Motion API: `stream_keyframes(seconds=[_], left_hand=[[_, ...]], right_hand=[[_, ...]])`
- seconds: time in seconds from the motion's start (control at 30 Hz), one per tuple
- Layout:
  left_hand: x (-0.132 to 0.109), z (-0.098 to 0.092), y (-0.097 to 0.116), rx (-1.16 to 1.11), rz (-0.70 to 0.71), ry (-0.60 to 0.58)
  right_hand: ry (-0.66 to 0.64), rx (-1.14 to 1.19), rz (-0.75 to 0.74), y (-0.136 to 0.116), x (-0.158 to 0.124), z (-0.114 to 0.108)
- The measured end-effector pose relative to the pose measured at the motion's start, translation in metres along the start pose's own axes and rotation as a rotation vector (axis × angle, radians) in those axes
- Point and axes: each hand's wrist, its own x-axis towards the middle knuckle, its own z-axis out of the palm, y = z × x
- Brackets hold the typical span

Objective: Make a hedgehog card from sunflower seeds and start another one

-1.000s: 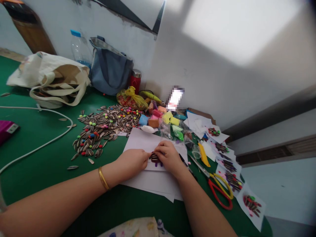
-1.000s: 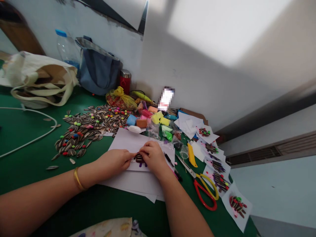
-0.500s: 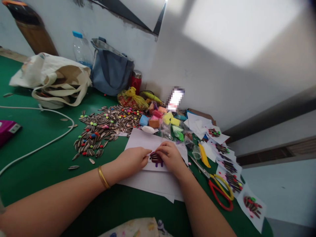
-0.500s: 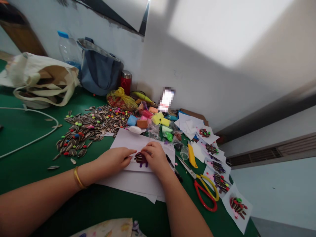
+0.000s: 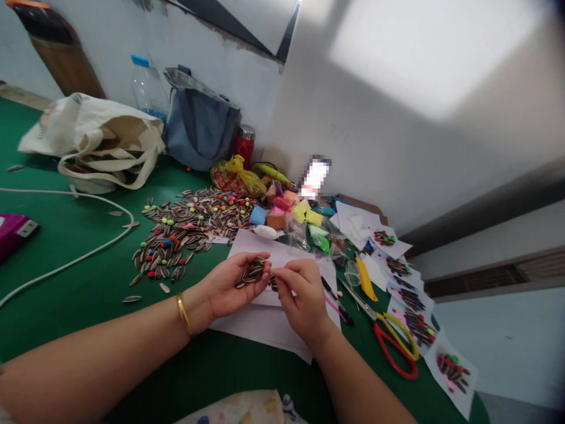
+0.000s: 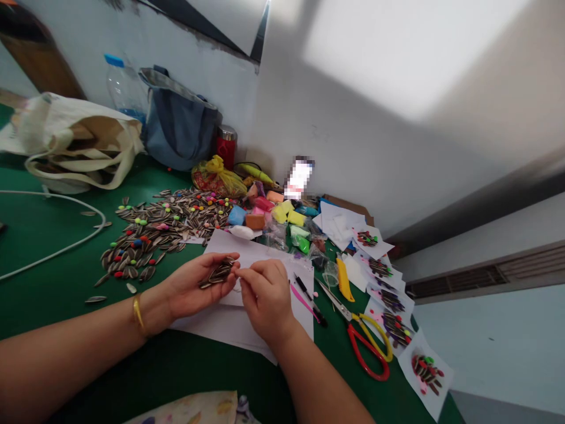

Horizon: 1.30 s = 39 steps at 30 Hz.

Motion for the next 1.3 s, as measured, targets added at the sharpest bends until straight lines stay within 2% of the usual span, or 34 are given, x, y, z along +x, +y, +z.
stream_keyframes(seconds=[0.17,0.4,0.6,0.87,1.03,1.3], left_hand=[[0.001,-0.002,-0.007,0.037,0.018,-0.069],[-0.004,0.001,-0.012,0.323,0.096,-0.040],[-0.003,0.000,-0.011,0.205,0.061,-0.076],[-0.005,-0.001,-0.010,0.019,0.030,-0.072],[-0.006,-0.001,-0.009,0.043,0.030,-0.050],[-0.006,0.000,-0.011,0.061,0.032,-0.061]], right_hand=[[-0.057,-0.085,-0.055,-0.004,-0.001,0.007],[-0.118,-0.180,-0.065,-0.005,0.001,0.011],[-0.107,-0.140,-0.078,-0.005,0.001,0.011],[0.044,-0.209,0.004,0.002,0.006,-0.004],[-0.014,-0.205,0.025,0.004,0.006,-0.005],[-0.029,-0.083,0.008,0.000,0.003,0.000]])
